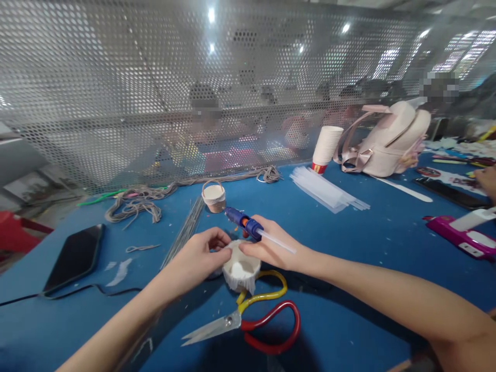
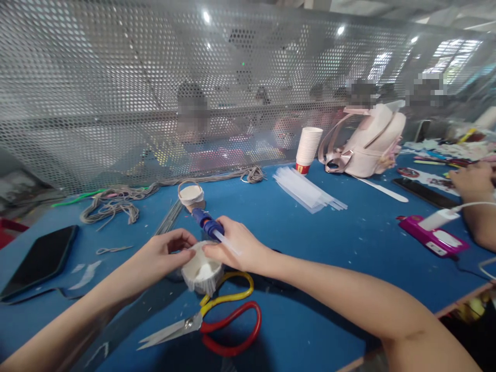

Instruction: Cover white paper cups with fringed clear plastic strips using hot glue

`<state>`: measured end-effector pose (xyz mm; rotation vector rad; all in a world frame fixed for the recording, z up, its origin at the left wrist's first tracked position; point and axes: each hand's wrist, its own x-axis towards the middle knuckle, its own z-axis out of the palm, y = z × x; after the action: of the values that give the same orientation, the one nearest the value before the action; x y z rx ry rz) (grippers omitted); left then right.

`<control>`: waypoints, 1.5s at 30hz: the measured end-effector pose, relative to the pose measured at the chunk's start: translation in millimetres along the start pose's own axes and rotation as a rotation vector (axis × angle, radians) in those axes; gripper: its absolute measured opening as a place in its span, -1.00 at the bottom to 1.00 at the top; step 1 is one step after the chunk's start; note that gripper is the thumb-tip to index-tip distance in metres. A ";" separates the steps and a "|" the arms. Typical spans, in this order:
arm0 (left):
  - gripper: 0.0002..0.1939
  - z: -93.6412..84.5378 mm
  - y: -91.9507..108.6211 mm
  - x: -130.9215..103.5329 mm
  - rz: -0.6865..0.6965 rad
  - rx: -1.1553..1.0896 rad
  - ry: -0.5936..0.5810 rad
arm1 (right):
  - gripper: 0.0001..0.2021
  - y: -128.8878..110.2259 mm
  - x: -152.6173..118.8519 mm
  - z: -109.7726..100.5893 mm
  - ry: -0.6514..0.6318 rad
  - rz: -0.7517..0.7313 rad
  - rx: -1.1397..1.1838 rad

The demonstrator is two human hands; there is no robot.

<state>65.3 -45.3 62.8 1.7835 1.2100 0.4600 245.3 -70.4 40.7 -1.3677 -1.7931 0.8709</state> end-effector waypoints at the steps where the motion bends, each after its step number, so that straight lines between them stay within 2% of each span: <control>1: -0.85 0.6 -1.1 0.1 0.007 -0.010 0.009 | -0.83 1.9 1.2 2.4 0.013 0.000 0.001; 10: -0.85 10.4 -2.5 1.4 0.005 -0.044 0.078 | -0.92 6.3 2.5 8.3 0.100 -0.053 -0.029; 16: -0.81 16.6 -4.0 2.3 0.036 -0.036 0.170 | -0.91 7.7 2.5 12.6 0.128 0.010 -0.040; 19: -0.83 18.5 -4.8 2.2 0.033 -0.032 0.194 | -0.89 7.0 2.0 11.4 0.102 0.044 0.020; 24: -0.81 16.4 -4.0 3.2 0.034 -0.058 0.152 | -0.90 -0.9 -5.9 -0.1 -0.009 0.085 0.167; 28: -0.75 13.6 0.2 2.5 -0.046 -0.138 0.059 | -0.92 -3.4 -10.3 -6.5 -0.042 0.078 0.246; 31: -0.71 12.4 2.7 0.6 -0.088 -0.192 0.015 | -0.91 -2.6 -10.2 -7.5 -0.060 0.076 0.244; 35: -0.72 11.3 3.8 -1.0 -0.083 -0.224 0.016 | -0.91 0.2 -9.8 -6.7 -0.069 0.063 0.172; 40: -0.71 8.2 3.4 -0.1 -0.069 -0.325 -0.023 | -0.91 7.9 -6.2 -3.2 0.058 0.073 0.090; 45: -0.68 7.2 0.8 2.1 -0.042 -0.416 0.087 | -0.91 10.7 0.9 0.2 0.228 0.108 0.131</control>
<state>71.8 -47.0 59.4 1.3919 1.1133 0.7145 250.3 -67.3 31.8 -1.4270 -1.4765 0.8365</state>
